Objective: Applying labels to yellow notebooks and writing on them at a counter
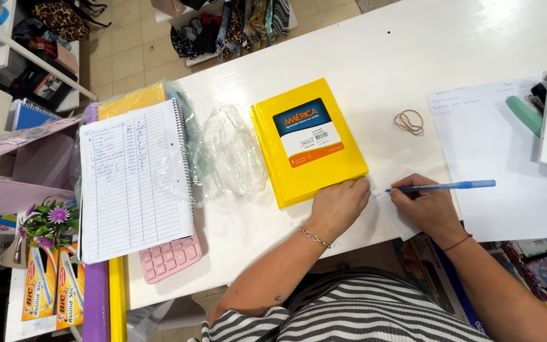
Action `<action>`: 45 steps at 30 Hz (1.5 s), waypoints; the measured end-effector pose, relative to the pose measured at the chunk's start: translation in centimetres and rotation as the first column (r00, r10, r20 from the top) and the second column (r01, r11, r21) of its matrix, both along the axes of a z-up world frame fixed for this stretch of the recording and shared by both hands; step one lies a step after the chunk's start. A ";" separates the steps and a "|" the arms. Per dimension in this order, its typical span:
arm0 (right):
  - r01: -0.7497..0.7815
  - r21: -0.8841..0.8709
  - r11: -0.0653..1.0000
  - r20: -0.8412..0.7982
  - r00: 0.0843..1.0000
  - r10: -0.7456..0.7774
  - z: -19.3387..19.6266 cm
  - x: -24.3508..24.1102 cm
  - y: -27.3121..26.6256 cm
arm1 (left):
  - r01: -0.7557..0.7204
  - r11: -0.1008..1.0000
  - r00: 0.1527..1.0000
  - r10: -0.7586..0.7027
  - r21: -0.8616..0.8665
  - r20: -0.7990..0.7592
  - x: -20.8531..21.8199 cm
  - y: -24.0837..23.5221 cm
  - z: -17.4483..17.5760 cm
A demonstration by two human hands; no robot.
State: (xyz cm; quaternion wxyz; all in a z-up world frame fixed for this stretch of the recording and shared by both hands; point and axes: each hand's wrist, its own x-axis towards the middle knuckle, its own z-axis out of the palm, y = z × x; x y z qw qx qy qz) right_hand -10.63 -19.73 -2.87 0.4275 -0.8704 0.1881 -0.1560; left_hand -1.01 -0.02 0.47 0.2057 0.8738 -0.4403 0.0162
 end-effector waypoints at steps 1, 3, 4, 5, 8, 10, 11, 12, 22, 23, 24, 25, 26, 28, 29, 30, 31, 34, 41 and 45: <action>0.001 -0.001 1.000 0.000 1.000 -0.001 -0.1 0.0 -0.1 | 0.001 1.000 1.000 -0.001 -0.001 0.000 0.0 -0.1 0.0; 0.010 -0.026 1.000 -0.012 1.000 -0.010 -0.2 0.0 -0.2 | 0.001 1.000 1.000 -0.001 0.004 -0.004 -0.1 0.0 0.2; 0.010 -0.026 1.000 -0.011 1.000 -0.010 -0.2 0.0 -0.1 | 0.001 1.000 1.000 -0.001 0.004 -0.003 -0.1 0.0 0.2; 0.010 -0.008 1.000 -0.035 0.999 -0.011 -0.1 0.0 -0.1 | 0.003 1.000 1.000 -0.003 0.002 0.004 -0.1 0.0 0.3; 0.020 0.004 1.000 -0.057 0.998 -0.020 -0.1 0.0 -0.2 | 0.002 1.000 1.000 -0.002 0.000 0.009 0.0 0.0 0.6; 0.030 0.000 1.000 -0.059 0.998 -0.030 0.1 -0.1 -0.2 | 0.000 1.000 1.000 0.000 0.001 0.004 0.0 -0.1 0.6; 0.030 0.008 1.000 -0.073 0.997 -0.030 0.4 -0.1 -0.1 | 0.003 1.000 1.000 -0.003 0.004 -0.003 0.0 -0.1 0.6; 0.031 0.016 0.999 -0.086 0.996 -0.029 0.7 -0.1 0.0 | 0.006 1.000 1.000 -0.006 0.006 -0.009 0.0 -0.1 0.5; 0.034 -0.010 0.999 -0.047 0.998 -0.034 0.3 -0.1 0.0 | 0.010 1.000 1.000 -0.010 0.005 -0.026 0.0 0.0 0.6; 0.024 -0.022 0.999 -0.033 0.999 -0.024 0.4 -0.1 0.0 | 0.007 1.000 1.000 -0.006 0.008 -0.020 -0.1 0.0 0.7; 0.014 -0.036 0.999 -0.018 1.000 -0.015 0.5 -0.1 0.0 | 0.003 1.000 1.000 -0.003 0.010 -0.014 0.0 0.0 0.8; 0.015 -0.036 0.999 -0.018 1.000 -0.016 0.6 -0.1 0.0 | 0.004 1.000 1.000 -0.004 0.009 -0.013 -0.1 -0.1 0.6; 0.018 -0.016 1.000 -0.009 1.000 -0.018 0.6 -0.1 0.1 | 0.000 1.000 1.000 0.000 0.008 -0.012 -0.1 -0.1 0.5; 0.021 0.006 1.000 0.000 1.000 -0.021 0.7 -0.1 0.1 | -0.004 1.000 1.000 0.004 0.008 -0.010 -0.1 -0.1 0.5; 0.029 -0.006 1.000 0.000 1.000 -0.029 0.6 0.0 -0.1 | 0.000 1.000 1.000 0.000 0.011 -0.014 0.0 0.0 0.7; 0.041 -0.018 0.999 -0.002 0.999 -0.041 0.6 -0.1 -0.2 | 0.007 1.000 1.000 -0.007 0.013 -0.019 -0.1 -0.1 0.8; 0.045 -0.018 0.999 -0.002 0.999 -0.045 0.5 -0.2 -0.1 | 0.011 1.000 1.000 -0.011 0.013 -0.019 -0.1 -0.1 0.6; 0.047 0.013 0.999 -0.019 0.999 -0.047 0.6 -0.1 0.1 | 0.006 1.000 1.000 -0.006 0.017 -0.011 0.0 -0.1 0.3; 0.125 0.115 0.986 -0.041 0.992 -0.121 1.1 0.0 -2.3 | -0.005 1.000 0.999 0.006 0.031 -0.040 0.0 -0.3 -0.3; 0.127 -0.009 0.992 -0.113 0.985 -0.127 -0.1 0.1 -2.7 | 0.000 0.998 0.996 0.005 0.056 -0.089 0.0 -0.2 -0.2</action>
